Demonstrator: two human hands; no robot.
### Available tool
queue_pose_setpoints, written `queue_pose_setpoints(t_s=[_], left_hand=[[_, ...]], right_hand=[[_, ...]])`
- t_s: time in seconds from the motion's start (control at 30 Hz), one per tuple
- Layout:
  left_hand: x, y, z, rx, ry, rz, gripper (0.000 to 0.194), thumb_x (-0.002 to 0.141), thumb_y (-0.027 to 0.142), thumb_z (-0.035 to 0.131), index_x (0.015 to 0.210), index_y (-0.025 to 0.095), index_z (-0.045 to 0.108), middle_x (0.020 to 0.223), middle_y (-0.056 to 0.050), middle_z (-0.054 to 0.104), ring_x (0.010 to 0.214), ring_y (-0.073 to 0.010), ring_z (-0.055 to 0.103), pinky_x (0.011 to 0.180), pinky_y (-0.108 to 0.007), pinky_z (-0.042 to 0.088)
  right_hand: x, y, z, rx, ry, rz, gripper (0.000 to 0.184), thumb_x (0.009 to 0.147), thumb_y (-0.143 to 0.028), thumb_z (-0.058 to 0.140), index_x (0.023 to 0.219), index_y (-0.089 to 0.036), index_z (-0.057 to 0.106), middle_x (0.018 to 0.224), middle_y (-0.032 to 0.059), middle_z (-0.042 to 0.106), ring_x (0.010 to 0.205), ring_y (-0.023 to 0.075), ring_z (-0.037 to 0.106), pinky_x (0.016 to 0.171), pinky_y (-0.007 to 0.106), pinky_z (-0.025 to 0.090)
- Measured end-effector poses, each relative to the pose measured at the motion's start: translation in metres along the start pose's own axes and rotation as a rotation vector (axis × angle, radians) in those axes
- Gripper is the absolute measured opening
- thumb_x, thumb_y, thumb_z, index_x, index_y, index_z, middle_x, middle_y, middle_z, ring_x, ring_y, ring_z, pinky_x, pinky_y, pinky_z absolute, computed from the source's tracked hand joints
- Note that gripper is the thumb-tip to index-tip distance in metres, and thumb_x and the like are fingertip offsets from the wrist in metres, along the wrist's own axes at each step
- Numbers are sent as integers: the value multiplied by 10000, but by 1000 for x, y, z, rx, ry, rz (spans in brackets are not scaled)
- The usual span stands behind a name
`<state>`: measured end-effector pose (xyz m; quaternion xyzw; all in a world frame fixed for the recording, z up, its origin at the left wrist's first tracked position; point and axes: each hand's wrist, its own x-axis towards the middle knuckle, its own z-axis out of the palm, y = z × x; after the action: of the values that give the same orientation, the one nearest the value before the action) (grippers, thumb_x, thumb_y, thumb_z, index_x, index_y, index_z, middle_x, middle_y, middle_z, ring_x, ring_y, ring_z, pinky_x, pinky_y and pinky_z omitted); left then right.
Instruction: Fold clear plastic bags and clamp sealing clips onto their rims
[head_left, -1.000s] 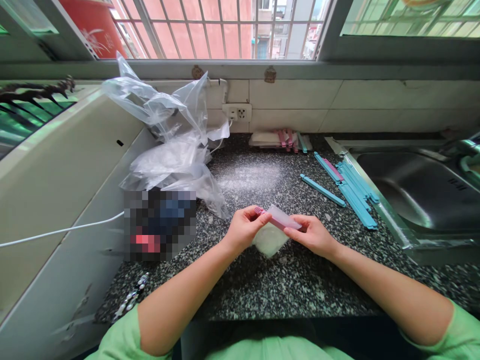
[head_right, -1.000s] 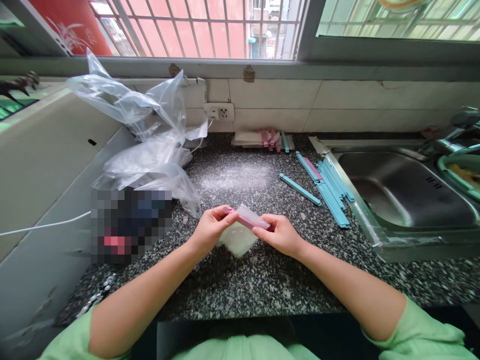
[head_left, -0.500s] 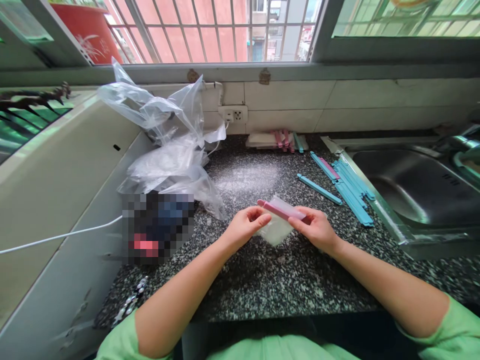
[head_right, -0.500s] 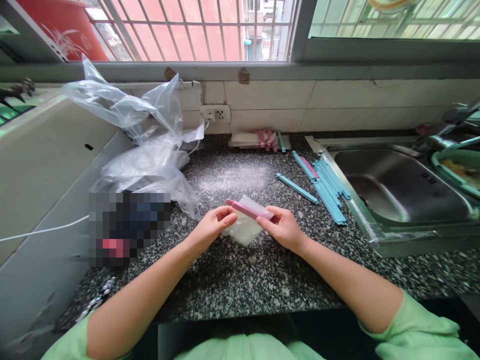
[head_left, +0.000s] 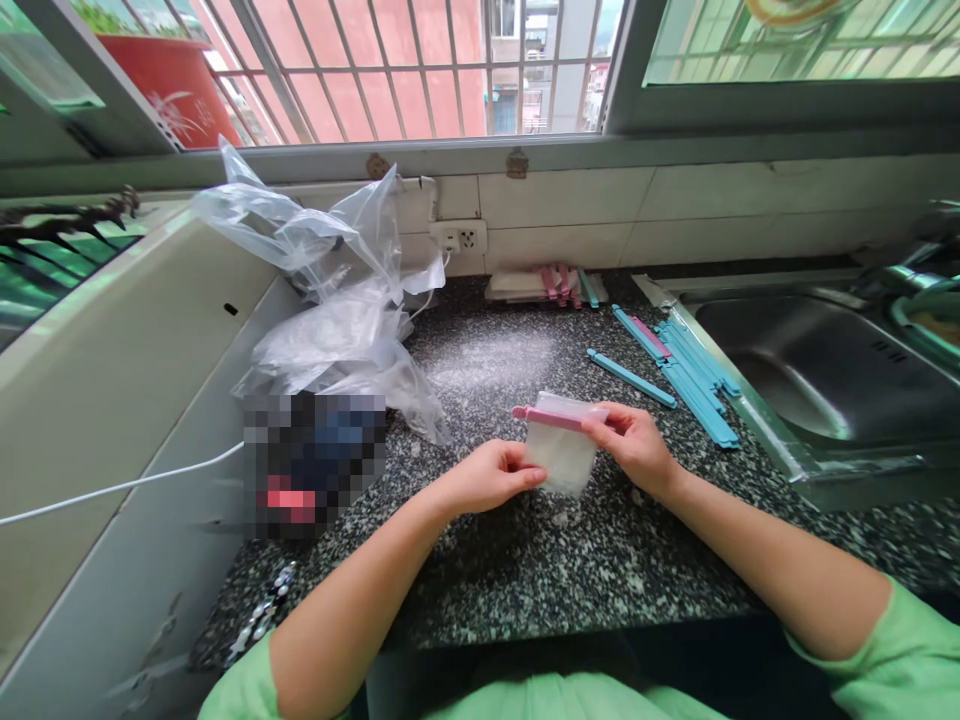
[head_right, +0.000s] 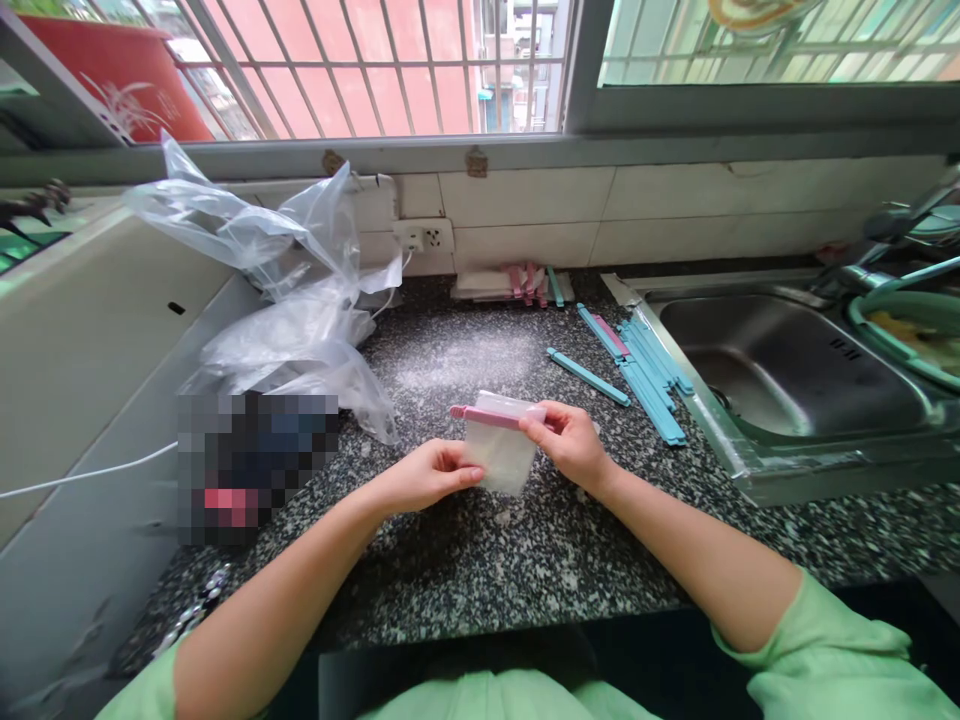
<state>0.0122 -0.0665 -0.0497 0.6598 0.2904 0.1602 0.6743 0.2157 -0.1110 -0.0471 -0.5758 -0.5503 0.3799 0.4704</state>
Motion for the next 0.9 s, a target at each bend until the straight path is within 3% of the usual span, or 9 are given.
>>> queue_pose_setpoints(t_s=[0.13, 0.33, 0.43, 0.6, 0.77, 0.9], left_hand=[[2, 2, -3, -43, 159, 50, 323, 603, 402, 710, 786, 138, 670, 652, -22, 607, 580, -124, 487, 526, -218, 351], [8, 1, -1, -230, 364, 66, 335, 591, 438, 713, 602, 127, 589, 523, 39, 469, 526, -77, 382, 536, -213, 299], [8, 0, -1, -275, 453, 93, 345, 576, 445, 723, 593, 126, 592, 543, 29, 491, 548, -85, 398, 547, -218, 312], [12, -7, -2, -292, 545, 146, 348, 584, 460, 715, 662, 138, 607, 614, 9, 548, 634, -115, 476, 594, -220, 369], [17, -14, 0, -355, 624, 158, 394, 571, 482, 709, 721, 142, 579, 671, 8, 584, 656, -116, 509, 651, -230, 412], [22, -18, 3, -388, 644, 154, 426, 560, 495, 704, 738, 145, 542, 673, 13, 583, 643, -114, 513, 650, -233, 419]], right_hand=[[-1, 0, 1, -6, -43, 7, 413, 663, -581, 604, 667, -169, 569, 603, 4, 532, 554, 121, 462, 513, 244, 386], [-6, 0, 9, -14, -140, 25, 365, 677, -529, 617, 739, -170, 590, 644, 10, 576, 584, 130, 511, 535, 244, 420], [-5, 5, 12, 11, -150, 46, 350, 665, -479, 644, 819, -168, 603, 701, 26, 618, 640, 155, 560, 592, 276, 463], [-2, 15, 13, -71, -152, 26, 245, 723, -401, 594, 708, -157, 602, 631, 15, 603, 566, 127, 530, 564, 276, 450], [3, 21, 12, -169, 23, -134, 288, 724, -337, 611, 957, -176, 559, 753, 24, 622, 579, 120, 536, 547, 255, 445], [7, 25, 13, -476, 56, -345, 133, 776, -257, 552, 878, -182, 595, 748, 41, 630, 606, 137, 548, 592, 268, 435]])
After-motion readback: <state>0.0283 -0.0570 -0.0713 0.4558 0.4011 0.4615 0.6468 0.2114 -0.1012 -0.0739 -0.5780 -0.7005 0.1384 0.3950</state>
